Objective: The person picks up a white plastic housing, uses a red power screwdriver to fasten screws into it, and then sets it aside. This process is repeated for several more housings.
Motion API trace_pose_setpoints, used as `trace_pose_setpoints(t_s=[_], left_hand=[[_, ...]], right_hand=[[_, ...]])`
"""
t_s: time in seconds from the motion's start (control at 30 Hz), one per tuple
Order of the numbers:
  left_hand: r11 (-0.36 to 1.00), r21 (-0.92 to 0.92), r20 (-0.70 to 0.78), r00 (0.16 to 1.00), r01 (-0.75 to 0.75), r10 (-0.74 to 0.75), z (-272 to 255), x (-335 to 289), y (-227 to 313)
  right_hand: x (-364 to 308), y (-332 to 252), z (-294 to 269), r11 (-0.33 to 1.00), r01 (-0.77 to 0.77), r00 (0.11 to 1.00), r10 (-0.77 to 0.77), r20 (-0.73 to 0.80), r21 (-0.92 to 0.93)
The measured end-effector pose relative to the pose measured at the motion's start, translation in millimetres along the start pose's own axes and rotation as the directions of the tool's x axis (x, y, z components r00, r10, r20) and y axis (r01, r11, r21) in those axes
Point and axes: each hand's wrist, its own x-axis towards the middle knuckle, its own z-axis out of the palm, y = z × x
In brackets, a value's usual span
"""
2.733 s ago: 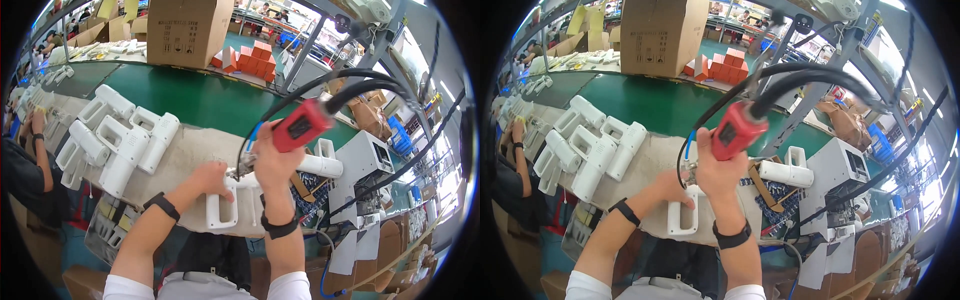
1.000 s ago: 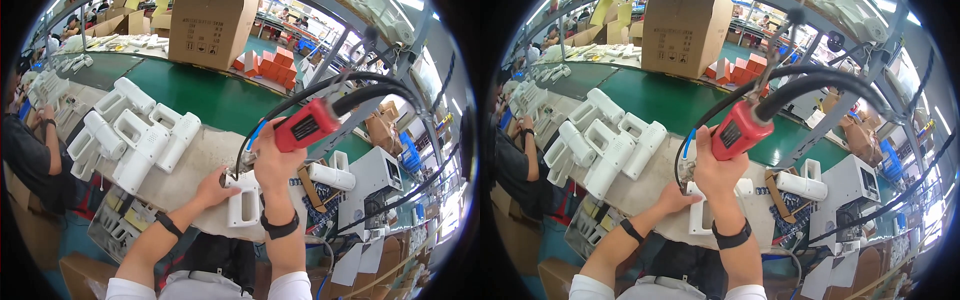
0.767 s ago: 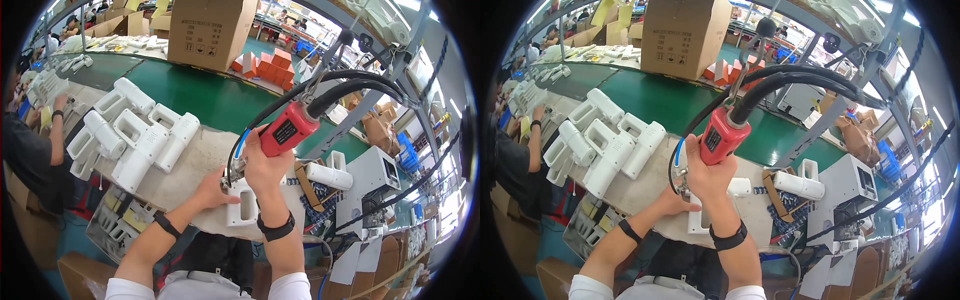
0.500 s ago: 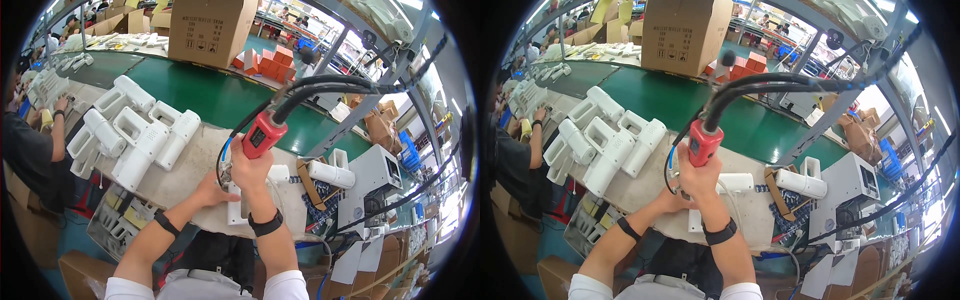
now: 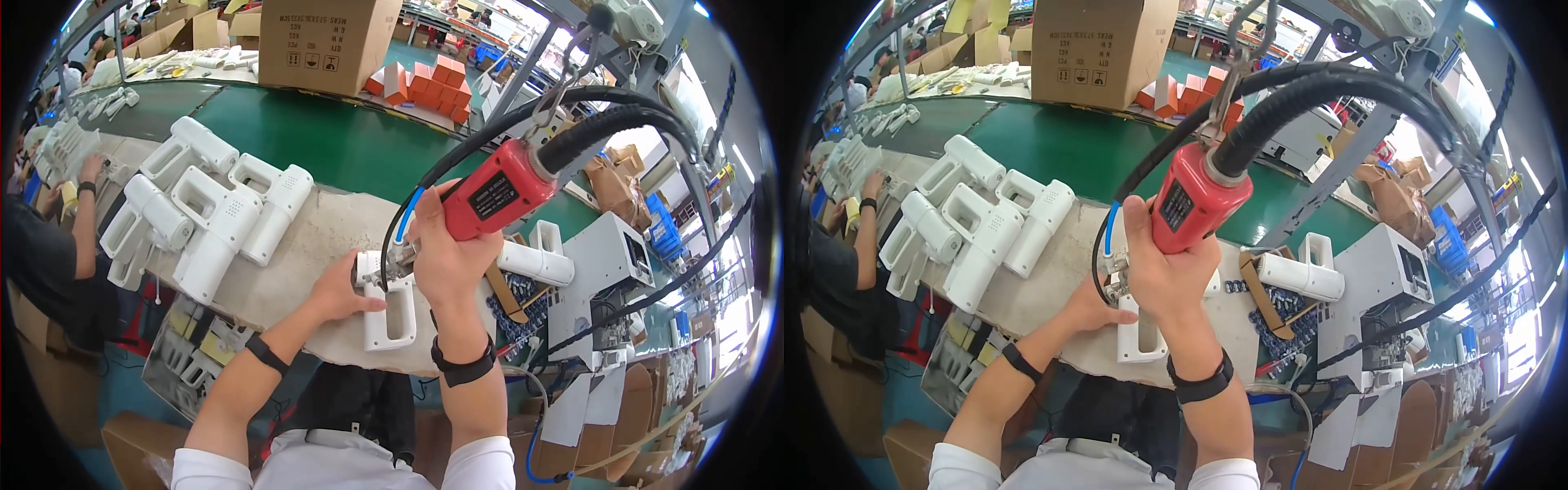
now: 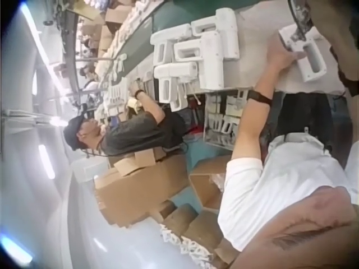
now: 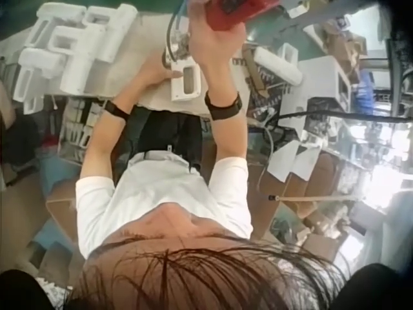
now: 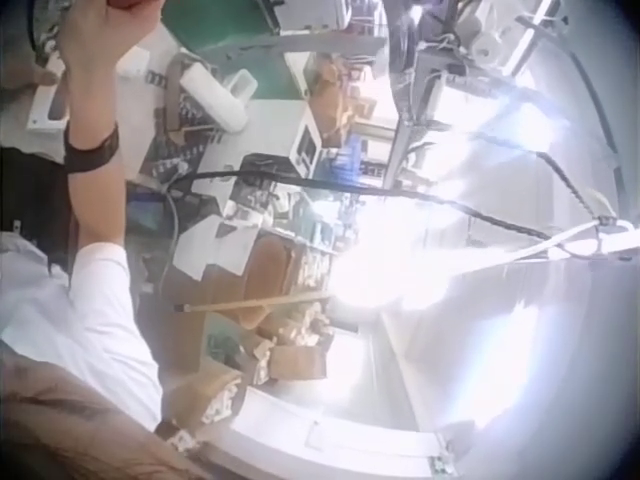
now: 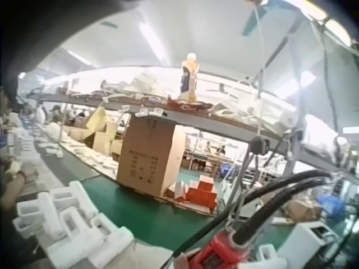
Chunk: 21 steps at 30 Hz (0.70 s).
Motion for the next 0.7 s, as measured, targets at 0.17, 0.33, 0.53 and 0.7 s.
trace_pose_setpoints(t_s=[0.17, 0.33, 0.53, 0.7], left_hand=[[0.997, -0.009, -0.031, 0.997, -0.07, 0.07, -1.1, -2.4, 6.1], [0.994, -0.015, 0.009, 0.994, -0.111, 0.111, 3.1, -9.1, 14.2], [0.951, 0.286, -0.208, 0.961, -0.116, 0.18, 25.5, -23.3, 26.2], [0.933, 0.36, -0.298, 0.946, -0.01, 0.126, 9.4, 11.3, 22.3]], right_hand=[[-16.7, 33.7, 3.1, 0.989, -0.143, 0.989, 0.142, -0.027, -0.04], [-26.4, 42.6, 7.0, 0.974, -0.206, 0.978, 0.208, 0.012, -0.094], [-11.2, 15.8, -9.3, 0.996, -0.046, 0.991, 0.035, -0.126, -0.082], [1.5, -16.0, -38.5, 0.991, 0.066, 0.993, -0.077, -0.093, -0.12]])
